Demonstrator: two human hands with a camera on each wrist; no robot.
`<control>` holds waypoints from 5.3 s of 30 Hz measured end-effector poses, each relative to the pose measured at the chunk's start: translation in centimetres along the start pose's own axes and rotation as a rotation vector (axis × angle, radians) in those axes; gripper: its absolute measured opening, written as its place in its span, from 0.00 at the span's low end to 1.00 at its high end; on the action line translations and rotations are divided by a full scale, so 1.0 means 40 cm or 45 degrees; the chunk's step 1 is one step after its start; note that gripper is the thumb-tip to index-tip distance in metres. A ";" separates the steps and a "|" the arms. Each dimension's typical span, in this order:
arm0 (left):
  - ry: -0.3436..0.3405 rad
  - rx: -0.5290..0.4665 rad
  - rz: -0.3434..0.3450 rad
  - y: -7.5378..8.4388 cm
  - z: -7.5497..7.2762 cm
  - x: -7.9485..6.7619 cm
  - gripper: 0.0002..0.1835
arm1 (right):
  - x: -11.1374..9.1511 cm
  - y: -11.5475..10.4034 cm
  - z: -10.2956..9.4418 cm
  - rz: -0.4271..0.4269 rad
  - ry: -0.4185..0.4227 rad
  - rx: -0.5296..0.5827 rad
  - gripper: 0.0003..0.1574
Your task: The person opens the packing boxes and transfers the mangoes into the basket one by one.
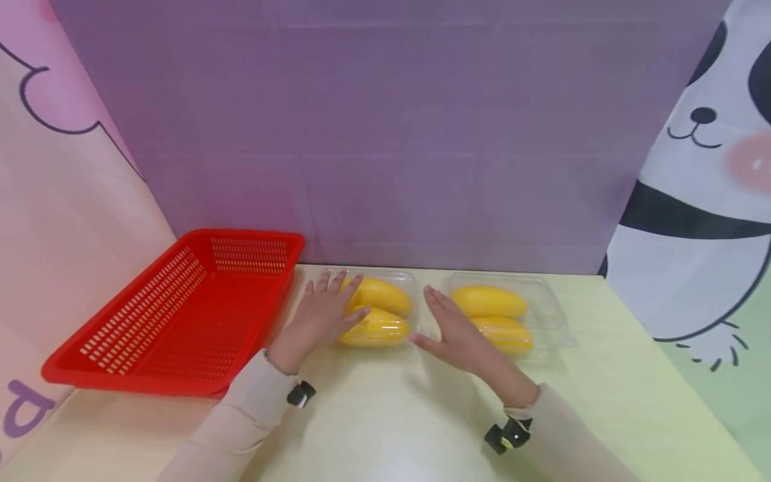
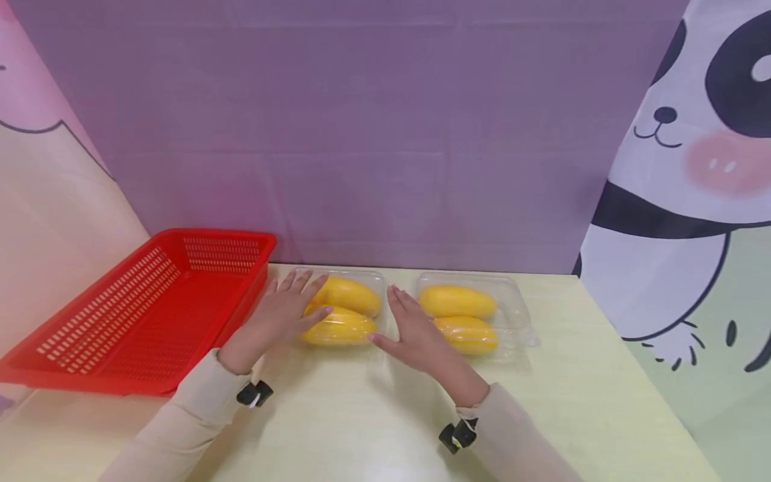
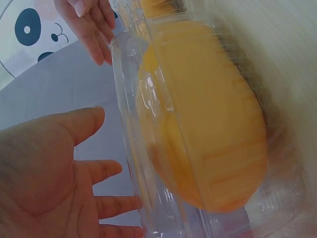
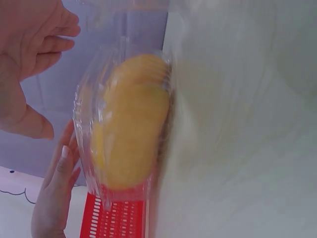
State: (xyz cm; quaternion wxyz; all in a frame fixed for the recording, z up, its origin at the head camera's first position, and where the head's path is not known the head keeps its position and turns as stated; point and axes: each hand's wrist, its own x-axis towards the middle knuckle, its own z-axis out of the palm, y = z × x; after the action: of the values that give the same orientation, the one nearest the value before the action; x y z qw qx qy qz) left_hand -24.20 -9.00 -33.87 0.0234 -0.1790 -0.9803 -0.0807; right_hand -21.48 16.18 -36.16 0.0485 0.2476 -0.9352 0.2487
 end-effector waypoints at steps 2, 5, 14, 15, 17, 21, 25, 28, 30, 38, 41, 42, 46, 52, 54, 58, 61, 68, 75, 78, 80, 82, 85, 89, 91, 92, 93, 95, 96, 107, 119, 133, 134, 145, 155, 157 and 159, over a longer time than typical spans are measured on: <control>-0.005 -0.003 0.002 0.001 0.001 0.001 0.37 | 0.003 -0.005 0.006 0.035 -0.026 0.083 0.55; -0.018 -0.001 0.000 -0.001 0.005 0.000 0.37 | 0.007 -0.010 0.016 0.098 -0.057 0.171 0.57; -0.050 -0.061 0.014 -0.003 0.014 -0.008 0.37 | 0.013 -0.034 0.037 0.196 -0.052 0.221 0.57; -0.054 -0.062 0.017 -0.002 0.016 -0.008 0.37 | 0.011 -0.037 0.039 0.198 -0.048 0.227 0.57; -0.061 -0.059 0.025 0.002 0.019 -0.008 0.37 | 0.010 -0.042 0.045 0.196 -0.036 0.237 0.58; -0.083 -0.048 0.028 0.008 0.021 -0.010 0.37 | 0.012 -0.045 0.061 0.213 -0.001 0.288 0.57; -0.105 -0.043 0.029 0.005 0.021 -0.016 0.37 | 0.015 -0.045 0.082 0.269 -0.011 0.345 0.58; -0.118 -0.072 0.061 -0.004 0.022 -0.024 0.37 | 0.016 -0.045 0.094 0.304 -0.026 0.384 0.59; -0.124 -0.100 0.097 -0.011 0.022 -0.029 0.36 | 0.015 -0.046 0.099 0.333 -0.030 0.404 0.60; -0.132 -0.120 0.198 -0.027 0.026 -0.047 0.37 | 0.001 -0.057 0.102 0.408 -0.044 0.492 0.59; -0.096 -0.080 0.254 -0.029 0.027 -0.050 0.37 | 0.000 -0.055 0.105 0.398 -0.030 0.494 0.58; -0.081 -0.064 0.273 -0.031 0.027 -0.051 0.37 | 0.000 -0.053 0.106 0.396 -0.024 0.495 0.58; -0.017 0.023 0.326 -0.037 0.030 -0.048 0.35 | 0.007 -0.041 0.113 0.375 0.000 0.501 0.58; 0.030 0.068 0.339 -0.038 0.041 -0.041 0.32 | 0.008 -0.035 0.119 0.397 0.017 0.553 0.60; 0.052 0.093 0.335 -0.035 0.045 -0.041 0.30 | 0.006 -0.036 0.122 0.401 0.019 0.576 0.60; 0.094 0.161 0.326 -0.024 0.044 -0.047 0.28 | 0.007 -0.036 0.120 0.392 0.039 0.595 0.60; 0.097 0.201 0.323 -0.015 0.038 -0.050 0.27 | 0.007 -0.036 0.116 0.397 0.041 0.606 0.59; 0.093 0.247 0.312 -0.005 0.038 -0.054 0.27 | 0.004 -0.035 0.122 0.395 0.022 0.644 0.59; 0.072 0.362 0.310 0.003 0.049 -0.052 0.30 | 0.002 -0.037 0.121 0.377 0.047 0.633 0.58; 0.071 0.362 0.315 0.002 0.052 -0.053 0.31 | 0.001 -0.039 0.119 0.387 0.046 0.644 0.58; 0.065 0.343 0.320 -0.001 0.053 -0.055 0.31 | 0.001 -0.039 0.119 0.394 0.038 0.659 0.58; 0.053 0.317 0.317 -0.003 0.052 -0.059 0.32 | 0.001 -0.039 0.119 0.394 0.032 0.669 0.58; 0.051 0.316 0.319 -0.006 0.051 -0.059 0.33 | 0.004 -0.038 0.119 0.381 0.037 0.674 0.57; 0.048 0.327 0.331 -0.006 0.053 -0.054 0.31 | 0.005 -0.034 0.119 0.377 0.035 0.678 0.55; 0.031 0.336 0.331 -0.005 0.054 -0.053 0.30 | 0.003 -0.034 0.119 0.384 0.023 0.674 0.55; 0.021 0.339 0.328 -0.004 0.054 -0.053 0.30 | 0.002 -0.033 0.119 0.390 0.017 0.671 0.55; 0.014 0.348 0.324 -0.003 0.054 -0.053 0.30 | 0.000 -0.034 0.119 0.389 0.012 0.667 0.55; 0.006 0.360 0.312 -0.002 0.054 -0.053 0.30 | -0.001 -0.034 0.118 0.393 0.008 0.658 0.55; 0.007 0.364 0.307 -0.002 0.055 -0.053 0.30 | -0.001 -0.035 0.117 0.391 0.008 0.654 0.55; 0.114 0.412 0.294 -0.002 0.065 -0.066 0.30 | 0.002 -0.047 0.115 0.369 -0.026 0.603 0.51; 0.107 0.433 0.330 -0.009 0.072 -0.064 0.31 | -0.001 -0.039 0.128 0.396 -0.037 0.672 0.52; 0.092 0.501 0.374 -0.005 0.057 -0.058 0.29 | -0.002 -0.040 0.113 0.376 -0.030 0.636 0.50; 0.096 0.503 0.377 -0.005 0.056 -0.059 0.29 | -0.002 -0.041 0.112 0.380 -0.030 0.633 0.50; 0.043 0.418 0.382 -0.012 0.051 -0.052 0.29 | 0.005 -0.041 0.111 0.419 -0.037 0.627 0.51; 0.031 0.382 0.408 -0.012 0.040 -0.052 0.28 | 0.002 -0.042 0.110 0.434 -0.034 0.650 0.51; 0.026 0.379 0.410 -0.012 0.038 -0.053 0.28 | 0.004 -0.042 0.112 0.439 -0.036 0.647 0.51; 0.025 0.377 0.413 -0.012 0.036 -0.052 0.28 | 0.005 -0.041 0.111 0.440 -0.035 0.645 0.51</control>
State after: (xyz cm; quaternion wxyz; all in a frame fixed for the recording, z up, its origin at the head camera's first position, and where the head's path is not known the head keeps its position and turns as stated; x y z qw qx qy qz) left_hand -22.46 -9.91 -35.51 0.0715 -0.3281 -0.9395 0.0671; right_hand -20.72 12.66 -39.27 -0.0705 0.0923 -0.8722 0.4752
